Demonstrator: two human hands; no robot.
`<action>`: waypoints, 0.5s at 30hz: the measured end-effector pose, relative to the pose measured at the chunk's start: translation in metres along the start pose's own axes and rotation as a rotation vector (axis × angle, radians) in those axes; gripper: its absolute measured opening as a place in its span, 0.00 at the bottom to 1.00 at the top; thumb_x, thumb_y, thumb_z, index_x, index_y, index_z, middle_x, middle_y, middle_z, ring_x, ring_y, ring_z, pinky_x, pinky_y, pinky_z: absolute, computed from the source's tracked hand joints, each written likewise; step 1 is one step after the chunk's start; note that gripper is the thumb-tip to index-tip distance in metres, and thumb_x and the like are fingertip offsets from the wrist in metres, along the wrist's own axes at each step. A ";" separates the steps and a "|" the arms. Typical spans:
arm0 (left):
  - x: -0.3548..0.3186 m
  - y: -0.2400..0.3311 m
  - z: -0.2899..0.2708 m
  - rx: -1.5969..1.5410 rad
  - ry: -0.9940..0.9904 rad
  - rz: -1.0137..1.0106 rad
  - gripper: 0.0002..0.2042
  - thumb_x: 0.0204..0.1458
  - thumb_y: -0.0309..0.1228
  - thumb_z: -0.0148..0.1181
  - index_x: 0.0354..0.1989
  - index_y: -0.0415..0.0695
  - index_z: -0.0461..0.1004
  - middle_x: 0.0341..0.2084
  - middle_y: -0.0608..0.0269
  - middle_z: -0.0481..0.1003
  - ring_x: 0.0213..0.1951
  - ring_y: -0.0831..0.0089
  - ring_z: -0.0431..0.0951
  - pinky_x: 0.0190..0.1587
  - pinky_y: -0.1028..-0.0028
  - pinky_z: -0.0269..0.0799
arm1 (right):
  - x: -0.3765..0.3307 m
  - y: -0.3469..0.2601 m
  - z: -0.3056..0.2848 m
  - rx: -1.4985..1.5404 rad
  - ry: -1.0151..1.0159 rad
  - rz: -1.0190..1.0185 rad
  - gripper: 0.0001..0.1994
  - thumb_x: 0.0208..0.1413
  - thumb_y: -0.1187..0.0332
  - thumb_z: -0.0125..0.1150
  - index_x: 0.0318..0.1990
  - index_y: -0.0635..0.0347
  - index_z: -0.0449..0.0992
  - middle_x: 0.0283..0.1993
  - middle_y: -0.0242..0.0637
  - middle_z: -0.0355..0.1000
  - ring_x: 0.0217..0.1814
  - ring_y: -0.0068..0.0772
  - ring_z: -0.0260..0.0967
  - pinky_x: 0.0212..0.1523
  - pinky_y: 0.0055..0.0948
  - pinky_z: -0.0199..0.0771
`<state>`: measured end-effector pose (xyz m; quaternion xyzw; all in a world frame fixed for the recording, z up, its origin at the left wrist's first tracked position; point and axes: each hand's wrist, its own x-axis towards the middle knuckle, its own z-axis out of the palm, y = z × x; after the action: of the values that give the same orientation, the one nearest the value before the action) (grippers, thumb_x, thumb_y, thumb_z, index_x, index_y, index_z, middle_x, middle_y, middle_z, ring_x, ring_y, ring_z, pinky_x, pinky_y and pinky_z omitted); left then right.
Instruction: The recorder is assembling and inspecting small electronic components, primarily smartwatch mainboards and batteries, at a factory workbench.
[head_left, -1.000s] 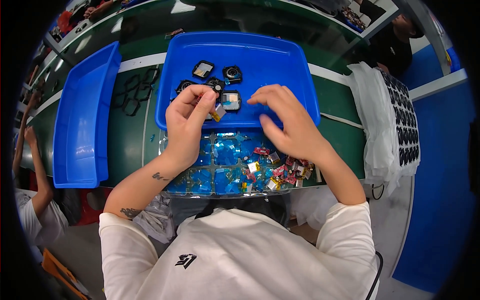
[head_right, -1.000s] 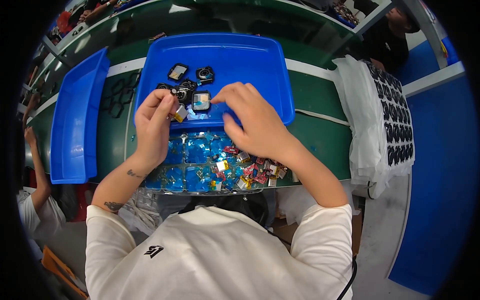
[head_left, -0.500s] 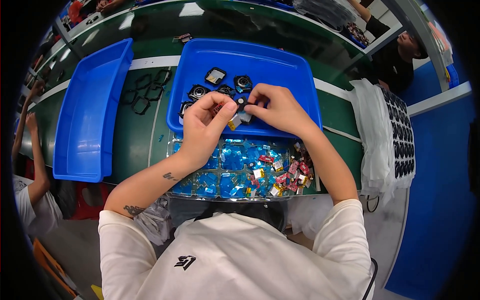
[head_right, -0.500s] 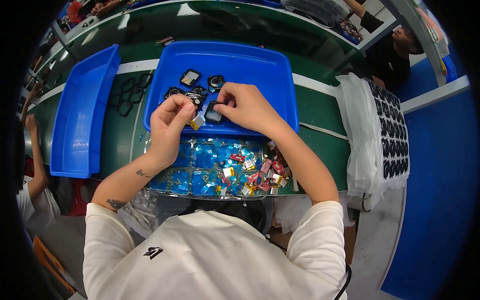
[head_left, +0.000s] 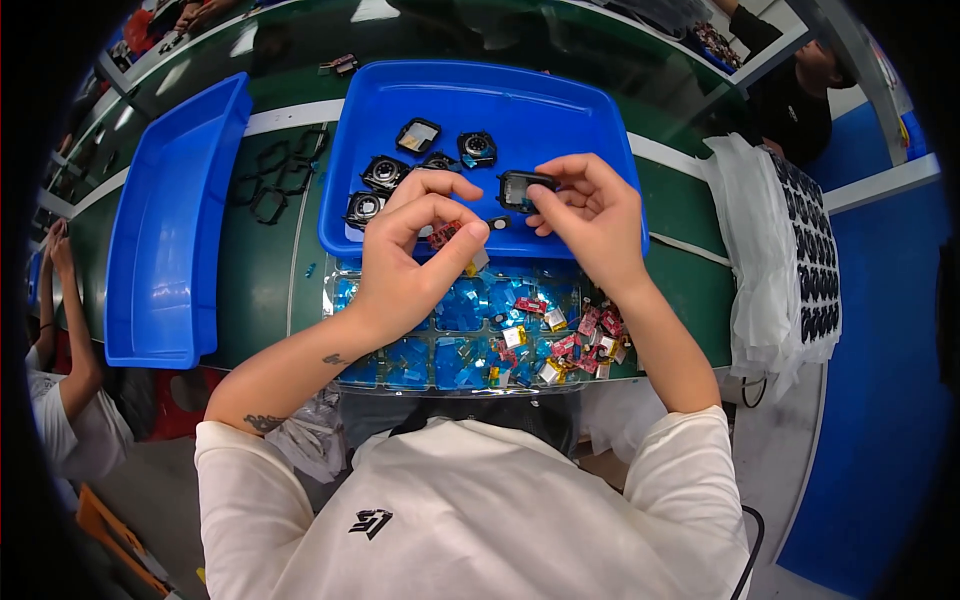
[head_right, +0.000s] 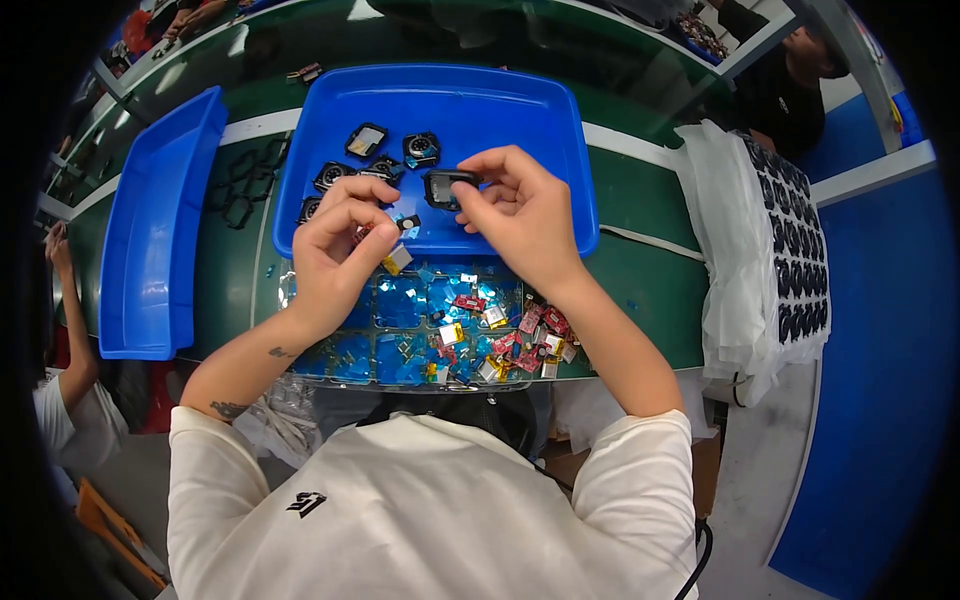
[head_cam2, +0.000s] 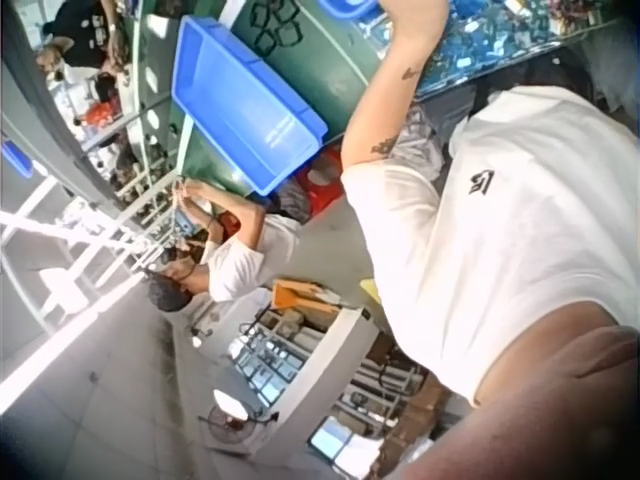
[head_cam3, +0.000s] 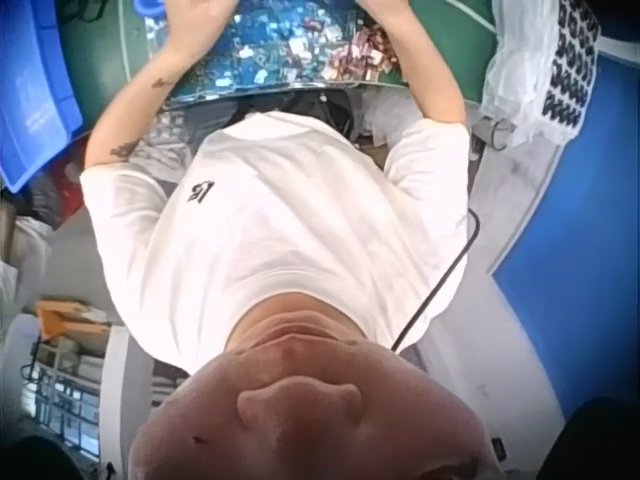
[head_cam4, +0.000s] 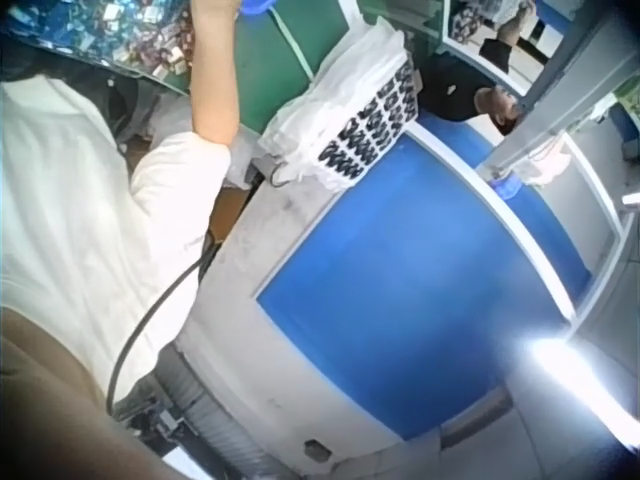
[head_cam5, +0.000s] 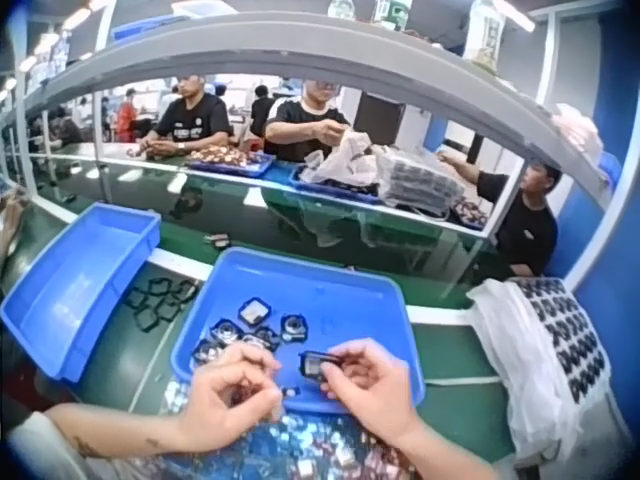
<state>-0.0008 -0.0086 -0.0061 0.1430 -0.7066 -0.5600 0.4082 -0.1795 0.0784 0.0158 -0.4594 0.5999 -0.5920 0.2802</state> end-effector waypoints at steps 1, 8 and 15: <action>0.001 0.000 0.000 0.039 -0.001 0.019 0.02 0.48 0.24 0.62 0.27 0.40 0.76 0.42 0.60 0.70 0.36 0.80 0.70 0.39 0.79 0.66 | -0.004 0.001 0.002 -0.100 0.022 -0.073 0.09 0.49 0.79 0.61 0.40 0.67 0.74 0.34 0.36 0.74 0.30 0.20 0.74 0.29 0.15 0.75; -0.001 -0.001 0.002 0.103 0.025 0.045 0.02 0.46 0.25 0.62 0.27 0.40 0.76 0.45 0.59 0.71 0.37 0.78 0.71 0.40 0.78 0.66 | -0.015 0.001 0.009 0.010 -0.207 -0.126 0.14 0.49 0.81 0.60 0.45 0.64 0.75 0.38 0.35 0.73 0.32 0.17 0.72 0.32 0.15 0.74; 0.000 -0.002 0.002 0.249 0.024 0.108 0.02 0.44 0.25 0.63 0.25 0.42 0.77 0.43 0.60 0.75 0.40 0.71 0.71 0.45 0.72 0.65 | -0.020 -0.006 0.013 0.170 -0.221 0.047 0.12 0.51 0.78 0.61 0.44 0.67 0.74 0.37 0.36 0.73 0.31 0.18 0.72 0.32 0.17 0.74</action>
<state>-0.0025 -0.0082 -0.0075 0.1607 -0.7725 -0.4434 0.4252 -0.1588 0.0908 0.0157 -0.4823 0.5236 -0.5798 0.3964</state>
